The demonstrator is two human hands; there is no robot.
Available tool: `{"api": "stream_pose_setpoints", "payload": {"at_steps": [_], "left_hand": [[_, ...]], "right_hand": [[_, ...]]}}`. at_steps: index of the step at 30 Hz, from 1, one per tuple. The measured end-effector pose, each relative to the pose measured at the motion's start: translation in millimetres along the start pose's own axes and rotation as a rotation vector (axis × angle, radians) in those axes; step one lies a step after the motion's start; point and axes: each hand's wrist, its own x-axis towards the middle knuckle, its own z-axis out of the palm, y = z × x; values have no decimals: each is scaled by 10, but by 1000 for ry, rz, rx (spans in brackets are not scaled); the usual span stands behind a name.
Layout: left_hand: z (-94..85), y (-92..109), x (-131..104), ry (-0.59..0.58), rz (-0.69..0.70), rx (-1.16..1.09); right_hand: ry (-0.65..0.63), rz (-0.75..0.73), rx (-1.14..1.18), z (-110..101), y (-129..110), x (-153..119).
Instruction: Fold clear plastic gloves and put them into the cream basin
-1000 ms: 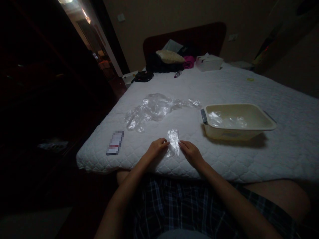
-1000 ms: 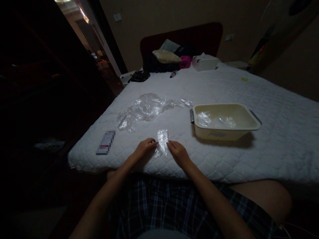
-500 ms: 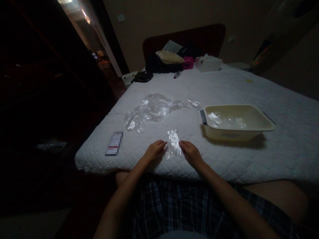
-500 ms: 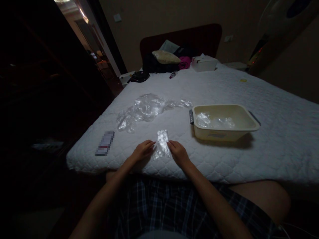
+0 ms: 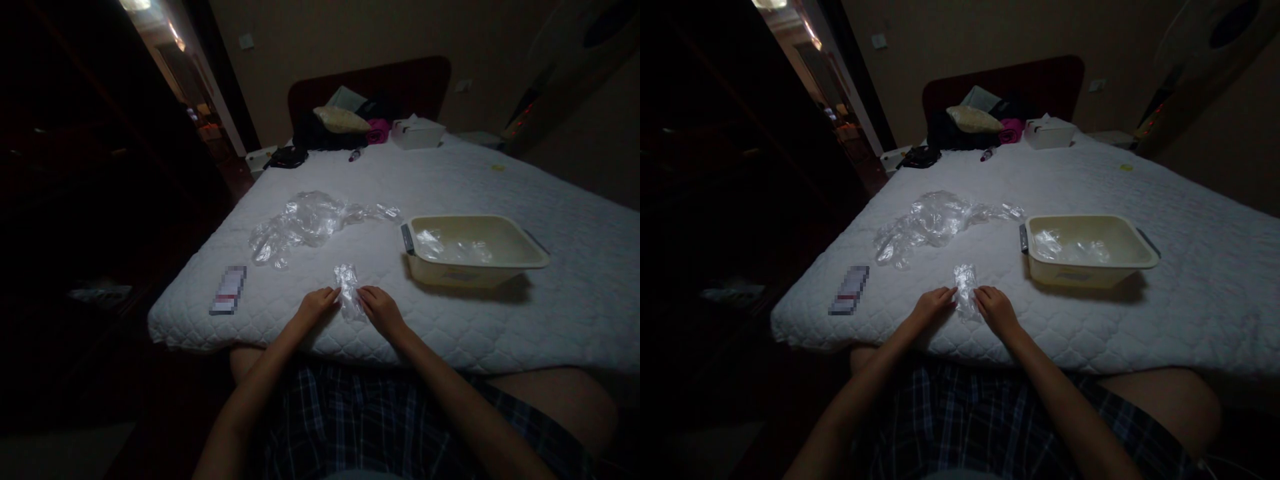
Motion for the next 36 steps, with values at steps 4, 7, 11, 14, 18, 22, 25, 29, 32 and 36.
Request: {"api": "stream_pose_setpoints", "payload": {"at_steps": [4,7,11,14,18,22,25,29,32,36], "left_hand": [[89,-4,-2,50,-19,42],[158,-45,-46,76,-3,26],[155,-104,-134,110,27,-62],[86,-145,-180,104,6,-108],[26,-174,-161,107,-88,-171],[42,-104,-74,95,-155,-274],[56,-30,-32,91,-214,-304],[62,-1,-27,98,-237,-309],[89,-26,-35,105,-223,-298],[136,-60,-45,128,-185,-250]], "right_hand": [[-6,-1,18,-3,5,1],[21,0,62,-2,7,-14],[64,0,65,22,35,-51],[99,12,37,44,76,-72],[119,23,-14,62,99,-50],[28,-66,-40,62,77,-12],[-16,-88,-32,63,79,-10],[-48,-112,-71,66,94,-21],[-9,-132,-128,49,74,-16],[-2,-203,-141,25,45,2]]}}
